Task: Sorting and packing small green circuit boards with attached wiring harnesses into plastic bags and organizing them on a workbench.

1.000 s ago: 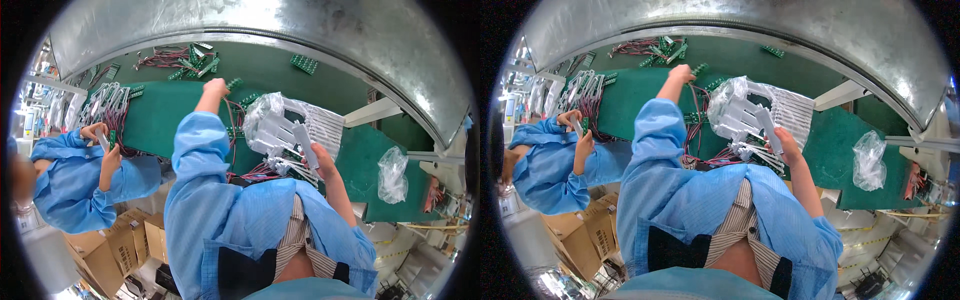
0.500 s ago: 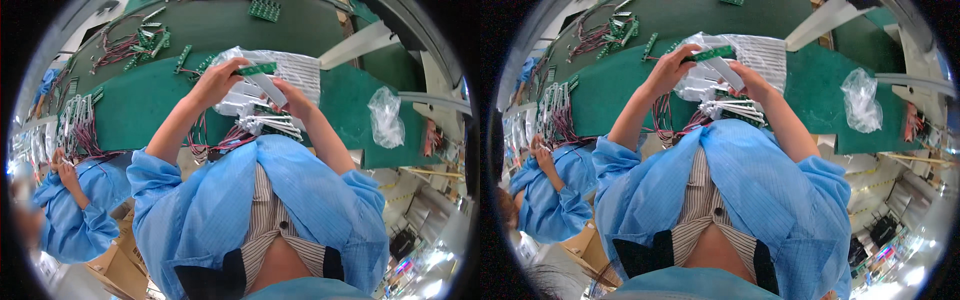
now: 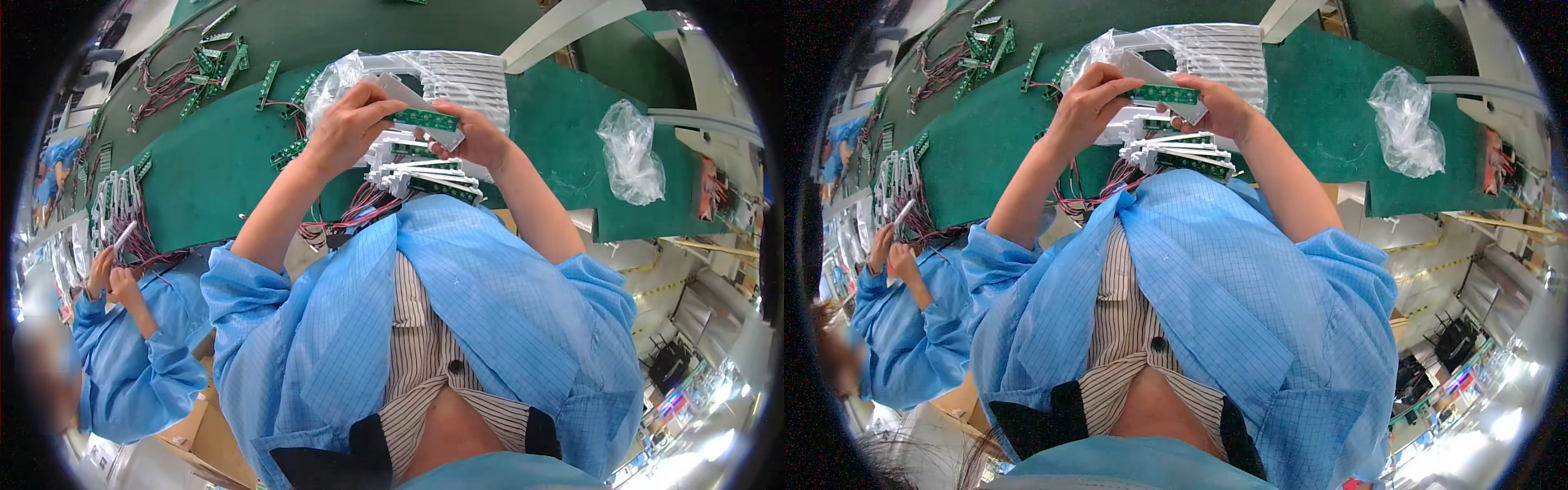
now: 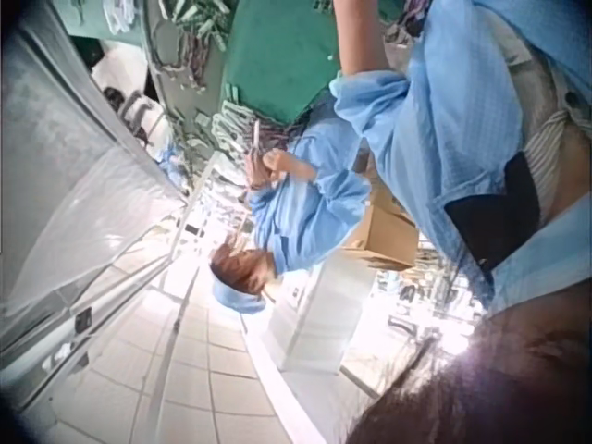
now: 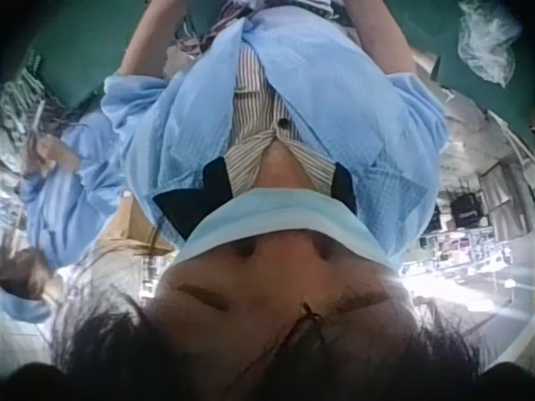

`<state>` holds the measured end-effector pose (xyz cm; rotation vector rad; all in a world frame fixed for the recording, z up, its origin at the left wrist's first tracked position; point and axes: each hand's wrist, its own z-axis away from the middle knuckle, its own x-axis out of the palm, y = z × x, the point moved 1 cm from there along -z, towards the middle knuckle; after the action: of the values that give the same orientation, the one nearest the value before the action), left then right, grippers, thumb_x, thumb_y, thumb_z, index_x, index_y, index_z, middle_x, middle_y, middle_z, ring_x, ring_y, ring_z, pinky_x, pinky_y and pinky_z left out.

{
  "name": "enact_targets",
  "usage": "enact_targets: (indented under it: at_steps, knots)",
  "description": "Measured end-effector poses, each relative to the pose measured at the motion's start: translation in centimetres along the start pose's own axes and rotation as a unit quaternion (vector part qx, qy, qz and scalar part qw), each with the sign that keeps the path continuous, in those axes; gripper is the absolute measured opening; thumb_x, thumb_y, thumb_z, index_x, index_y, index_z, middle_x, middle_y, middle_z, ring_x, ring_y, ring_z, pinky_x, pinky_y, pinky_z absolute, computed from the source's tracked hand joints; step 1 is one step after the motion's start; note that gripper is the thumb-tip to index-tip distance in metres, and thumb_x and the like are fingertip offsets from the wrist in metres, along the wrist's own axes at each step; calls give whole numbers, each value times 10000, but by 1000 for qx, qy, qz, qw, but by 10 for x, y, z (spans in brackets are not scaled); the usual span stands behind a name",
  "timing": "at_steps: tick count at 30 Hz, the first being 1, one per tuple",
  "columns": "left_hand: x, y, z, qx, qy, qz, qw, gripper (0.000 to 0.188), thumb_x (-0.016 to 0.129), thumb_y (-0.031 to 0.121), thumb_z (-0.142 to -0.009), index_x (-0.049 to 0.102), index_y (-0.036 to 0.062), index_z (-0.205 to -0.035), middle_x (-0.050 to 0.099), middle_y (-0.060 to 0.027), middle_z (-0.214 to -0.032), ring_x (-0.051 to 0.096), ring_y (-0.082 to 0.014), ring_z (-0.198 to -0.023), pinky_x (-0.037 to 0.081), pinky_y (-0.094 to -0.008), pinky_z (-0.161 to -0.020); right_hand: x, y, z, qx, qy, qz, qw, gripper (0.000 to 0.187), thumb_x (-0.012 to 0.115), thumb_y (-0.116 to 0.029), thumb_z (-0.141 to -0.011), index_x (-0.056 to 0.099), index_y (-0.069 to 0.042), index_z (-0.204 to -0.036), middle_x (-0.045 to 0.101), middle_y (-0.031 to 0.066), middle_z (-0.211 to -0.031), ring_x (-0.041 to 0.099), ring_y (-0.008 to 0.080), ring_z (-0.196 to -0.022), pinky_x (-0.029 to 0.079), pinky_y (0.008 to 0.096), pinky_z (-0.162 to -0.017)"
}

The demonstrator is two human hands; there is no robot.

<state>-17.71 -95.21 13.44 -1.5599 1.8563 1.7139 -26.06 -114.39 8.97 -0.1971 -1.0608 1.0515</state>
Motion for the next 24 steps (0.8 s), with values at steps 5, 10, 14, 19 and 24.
enact_targets:
  at_steps: [5,10,14,19,24]
  knots:
    - [-2,0,0,108,-9,-104,989,303,656,55,-650,611,104,-945,534,-39,-867,548,-209,-845,444,-322,-738,4,1,3,-15,-30,10,999,311,390,-291,-897,448,-72,-1110,571,73,-896,544,123,-575,436,230,-432]
    - [2,4,-2,108,5,-124,986,295,652,65,-645,606,116,-931,542,-32,-870,540,-213,-842,433,-330,-751,4,3,-1,-24,-69,28,997,305,393,-276,-897,415,-74,-1124,580,113,-913,551,108,-553,449,207,-412]
    - [0,-2,-1,100,-9,-135,986,295,646,64,-648,605,115,-935,539,-36,-865,540,-214,-844,443,-327,-739,3,3,-2,-26,-79,31,996,302,390,-277,-898,407,-77,-1123,584,134,-912,549,109,-538,458,205,-413]
    - [1,-2,0,116,-6,-108,987,280,638,58,-643,609,103,-917,534,-44,-855,540,-223,-816,464,-328,-718,7,2,-3,-23,-61,68,995,293,399,-279,-890,425,-76,-1100,589,120,-895,533,89,-515,447,193,-400]
    - [2,4,0,122,-32,-126,984,290,631,53,-632,610,88,-919,533,-52,-849,540,-229,-803,467,-326,-701,9,5,-2,-8,-28,109,994,266,409,-261,-881,449,-70,-1062,597,100,-853,520,79,-500,402,183,-371]
